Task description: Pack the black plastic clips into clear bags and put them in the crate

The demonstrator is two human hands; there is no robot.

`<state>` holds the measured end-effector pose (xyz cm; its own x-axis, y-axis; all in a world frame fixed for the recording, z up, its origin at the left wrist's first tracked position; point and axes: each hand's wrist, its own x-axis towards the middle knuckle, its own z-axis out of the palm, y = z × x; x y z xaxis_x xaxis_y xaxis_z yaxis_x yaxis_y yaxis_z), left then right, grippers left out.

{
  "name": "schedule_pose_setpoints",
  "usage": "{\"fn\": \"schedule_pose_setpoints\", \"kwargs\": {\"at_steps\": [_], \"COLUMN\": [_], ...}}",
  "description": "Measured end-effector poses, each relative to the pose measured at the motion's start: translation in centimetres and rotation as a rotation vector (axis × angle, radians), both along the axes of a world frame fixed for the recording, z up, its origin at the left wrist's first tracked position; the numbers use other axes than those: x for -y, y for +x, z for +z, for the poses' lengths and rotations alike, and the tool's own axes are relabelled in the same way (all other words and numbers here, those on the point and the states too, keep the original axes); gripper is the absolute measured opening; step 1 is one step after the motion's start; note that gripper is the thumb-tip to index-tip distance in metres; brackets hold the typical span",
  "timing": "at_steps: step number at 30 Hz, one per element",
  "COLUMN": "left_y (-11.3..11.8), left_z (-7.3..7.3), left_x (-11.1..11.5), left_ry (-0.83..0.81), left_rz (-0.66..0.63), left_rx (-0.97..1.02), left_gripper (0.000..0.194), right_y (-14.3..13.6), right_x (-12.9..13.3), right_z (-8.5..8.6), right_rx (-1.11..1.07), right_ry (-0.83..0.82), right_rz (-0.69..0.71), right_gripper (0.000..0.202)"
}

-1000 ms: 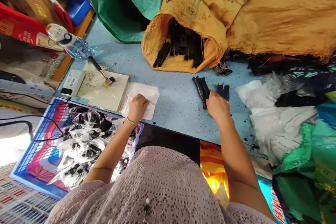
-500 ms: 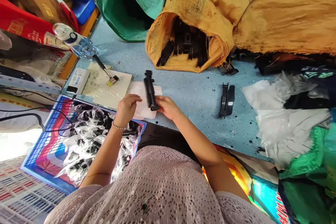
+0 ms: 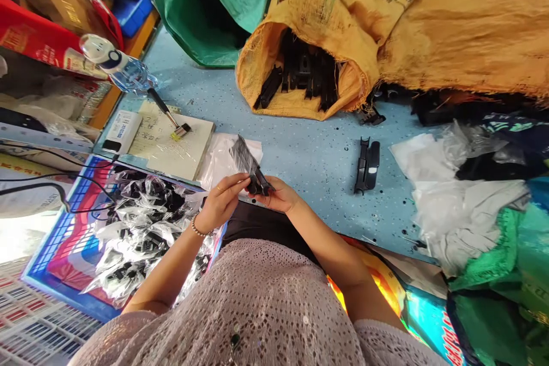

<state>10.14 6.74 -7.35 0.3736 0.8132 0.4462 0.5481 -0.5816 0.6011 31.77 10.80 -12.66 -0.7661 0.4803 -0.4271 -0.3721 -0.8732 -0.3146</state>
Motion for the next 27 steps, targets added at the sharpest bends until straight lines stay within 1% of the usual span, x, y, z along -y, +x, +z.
{"fn": "schedule_pose_setpoints", "kwargs": {"at_steps": [1, 3, 4, 5, 6, 9, 10, 12, 14, 15, 16, 17, 18, 19, 20, 21, 22, 23, 24, 26, 27], "left_y": [-0.2, -0.8, -0.9, -0.9, -0.7, 0.8, 1.4, 2.2, 2.3, 2.0, 1.5, 0.7, -0.5, -2.0, -3.8, -6.1, -8.6, -11.4, -14.3, -19.9, -22.3], "left_z": [-0.3, -1.1, -1.5, -1.8, -2.1, -2.2, -2.0, -1.3, -0.3, 0.5, 1.5, 2.7, 4.0, 5.3, 6.4, 7.3, 7.7, 7.5, 6.9, 4.5, 3.0], "left_x": [0.2, 0.3, 0.2, 0.2, 0.3, 0.9, 1.1, 1.4, 1.7, 1.9, 2.2, 2.8, 3.5, 4.3, 5.2, 6.0, 6.7, 7.1, 7.1, 6.4, 5.7], "left_ry": [0.000, 0.019, 0.036, 0.053, 0.066, 0.074, 0.068, 0.033, 0.003, -0.002, -0.013, -0.040, -0.094, -0.182, -0.304, -0.435, -0.570, -0.707, -0.820, -1.001, -1.026], "left_rz": [0.064, 0.232, 0.283, 0.290, 0.256, 0.055, -0.012, -0.112, -0.152, -0.147, -0.130, -0.110, -0.103, -0.108, -0.131, -0.173, -0.176, -0.134, -0.039, 0.318, 0.501], "left_rx": [-0.008, -0.063, -0.102, -0.138, -0.159, -0.116, -0.088, -0.057, -0.071, -0.082, -0.087, -0.081, -0.068, -0.060, -0.062, -0.086, -0.126, -0.170, -0.205, -0.362, -0.470], "left_gripper": [0.052, 0.052, 0.055, 0.060, 0.066, 0.077, 0.077, 0.074, 0.069, 0.066, 0.063, 0.058, 0.053, 0.049, 0.046, 0.042, 0.038, 0.035, 0.031, 0.020, 0.021], "right_y": [-0.3, -0.6, -0.7, -0.7, -0.7, -0.6, -0.6, -0.7, -0.9, -1.0, -1.1, -1.1, -0.9, -0.6, 0.1, 1.0, 2.3, 4.0, 6.0, 10.6, 13.1], "right_x": [0.2, 0.7, 1.0, 1.2, 1.4, 1.5, 1.5, 1.7, 2.2, 2.6, 3.0, 3.3, 3.5, 3.6, 3.5, 3.1, 2.5, 1.8, 0.9, -1.2, -2.2], "right_z": [-0.2, -0.2, -0.1, -0.1, 0.0, 0.2, 0.4, 1.0, 2.1, 2.9, 3.7, 4.5, 5.2, 5.9, 6.5, 7.0, 7.3, 7.5, 7.6, 7.7, 7.8], "right_rx": [-0.017, -0.067, -0.091, -0.101, -0.090, 0.050, 0.120, 0.308, 0.511, 0.568, 0.570, 0.516, 0.434, 0.361, 0.332, 0.361, 0.447, 0.579, 0.743, 1.110, 1.315], "right_ry": [0.011, 0.046, 0.059, 0.066, 0.066, 0.100, 0.150, 0.327, 0.551, 0.648, 0.719, 0.761, 0.779, 0.785, 0.794, 0.812, 0.839, 0.877, 0.930, 1.065, 1.165], "right_rz": [-0.038, -0.100, -0.126, -0.147, -0.157, -0.164, -0.172, -0.198, -0.217, -0.212, -0.180, -0.115, -0.034, 0.042, 0.091, 0.094, 0.052, -0.026, -0.114, -0.233, -0.250], "right_gripper": [0.025, 0.044, 0.052, 0.056, 0.054, 0.041, 0.042, 0.043, 0.037, 0.033, 0.031, 0.030, 0.030, 0.030, 0.029, 0.029, 0.029, 0.028, 0.028, 0.031, 0.034]}}
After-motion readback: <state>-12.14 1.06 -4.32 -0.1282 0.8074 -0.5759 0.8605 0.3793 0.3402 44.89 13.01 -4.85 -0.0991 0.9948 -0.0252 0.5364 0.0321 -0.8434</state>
